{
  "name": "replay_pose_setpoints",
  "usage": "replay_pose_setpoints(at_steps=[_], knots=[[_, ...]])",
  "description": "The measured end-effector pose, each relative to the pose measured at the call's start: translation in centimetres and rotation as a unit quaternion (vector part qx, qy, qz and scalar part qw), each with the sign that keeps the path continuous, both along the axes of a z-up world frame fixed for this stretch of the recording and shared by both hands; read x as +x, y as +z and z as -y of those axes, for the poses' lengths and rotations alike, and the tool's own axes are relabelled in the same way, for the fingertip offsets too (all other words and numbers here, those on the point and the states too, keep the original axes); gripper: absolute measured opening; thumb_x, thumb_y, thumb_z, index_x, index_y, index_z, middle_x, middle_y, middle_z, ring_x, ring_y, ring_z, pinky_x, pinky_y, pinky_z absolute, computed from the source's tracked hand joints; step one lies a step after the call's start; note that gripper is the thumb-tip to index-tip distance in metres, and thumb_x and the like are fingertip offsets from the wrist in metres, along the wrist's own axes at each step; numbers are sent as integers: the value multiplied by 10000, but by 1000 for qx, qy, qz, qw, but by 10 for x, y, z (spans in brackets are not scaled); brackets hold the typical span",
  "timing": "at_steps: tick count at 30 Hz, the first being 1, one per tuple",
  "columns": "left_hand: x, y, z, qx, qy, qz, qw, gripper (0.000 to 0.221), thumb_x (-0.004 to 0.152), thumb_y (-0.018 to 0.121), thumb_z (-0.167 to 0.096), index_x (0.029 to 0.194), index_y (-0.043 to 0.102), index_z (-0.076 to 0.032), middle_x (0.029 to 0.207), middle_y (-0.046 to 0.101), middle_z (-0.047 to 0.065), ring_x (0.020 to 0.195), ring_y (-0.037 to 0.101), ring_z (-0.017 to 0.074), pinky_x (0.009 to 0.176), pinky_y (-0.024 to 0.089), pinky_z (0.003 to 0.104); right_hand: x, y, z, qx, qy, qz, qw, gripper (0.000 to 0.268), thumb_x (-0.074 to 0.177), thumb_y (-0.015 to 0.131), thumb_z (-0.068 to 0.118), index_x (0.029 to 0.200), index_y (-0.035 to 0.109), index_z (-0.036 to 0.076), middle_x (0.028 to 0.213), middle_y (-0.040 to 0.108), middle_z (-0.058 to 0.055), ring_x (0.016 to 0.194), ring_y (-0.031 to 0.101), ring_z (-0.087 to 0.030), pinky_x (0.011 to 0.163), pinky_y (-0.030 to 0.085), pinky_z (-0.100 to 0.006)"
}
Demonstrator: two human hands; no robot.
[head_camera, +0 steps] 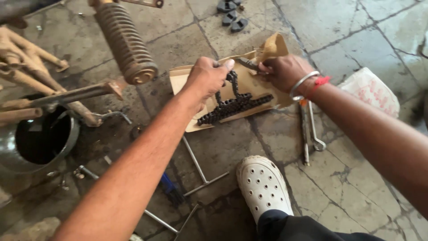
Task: Repairing and reinstalling a motorcycle chain using tools.
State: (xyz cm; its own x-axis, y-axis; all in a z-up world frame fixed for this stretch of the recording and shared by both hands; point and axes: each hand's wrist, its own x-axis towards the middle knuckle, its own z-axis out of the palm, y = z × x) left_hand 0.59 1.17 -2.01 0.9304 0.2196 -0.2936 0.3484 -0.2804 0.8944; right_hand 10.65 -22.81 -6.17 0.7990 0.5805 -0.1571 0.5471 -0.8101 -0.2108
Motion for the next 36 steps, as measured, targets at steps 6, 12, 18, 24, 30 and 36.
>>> replay_pose_setpoints(at_steps=[6, 12, 18, 24, 30, 36], knots=[[-1, 4, -8, 5, 5, -9, 1000, 448, 902, 707, -413, 723, 655, -5, 647, 640, 38, 581, 545, 150, 566, 471, 382, 33, -39, 1, -32, 66, 258, 964, 320, 849, 739, 427, 1015, 701, 157, 794, 718, -88, 783, 678, -296, 692, 538, -484], [7, -9, -3, -29, -5, 2, 1000, 430, 905, 713, -393, 734, 670, -1, 672, 649, 41, 600, 563, 147, 583, 477, 366, -37, 13, -10, 318, -18, 236, 918, 334, 850, 780, 391, 1069, 709, 150, 885, 745, -19, 750, 698, -127, 646, 566, -295], [2, -3, 6, -82, 3, 22, 996, 390, 904, 714, -355, 743, 677, -2, 671, 639, 40, 591, 564, 143, 557, 469, 354, -111, 19, -52, 615, -173, -266, 722, 204, 936, 803, 132, 1061, 753, -22, 867, 733, -67, 714, 668, -114, 638, 538, -257], [-1, -1, 8, -125, 8, 36, 992, 345, 917, 699, -309, 768, 688, 2, 681, 646, 44, 597, 567, 136, 553, 473, 344, -123, 16, -63, 682, -200, -335, 618, 188, 946, 757, 99, 1056, 738, -51, 921, 767, -108, 770, 720, -148, 690, 573, -259], [-5, 8, 12, -96, 24, 39, 994, 356, 917, 680, -304, 766, 702, 17, 667, 661, 64, 564, 579, 151, 509, 479, 362, -131, 17, -78, 719, -248, -355, 543, 187, 937, 743, 90, 1056, 731, -54, 932, 764, -107, 763, 729, -169, 704, 602, -285], [-10, 28, 11, -54, 40, 13, 998, 375, 923, 671, -312, 763, 701, 25, 664, 674, 90, 549, 596, 172, 503, 491, 378, -134, 26, -94, 730, -263, -326, 540, 193, 947, 732, 106, 1051, 727, -56, 905, 754, -108, 746, 735, -172, 679, 616, -293]])
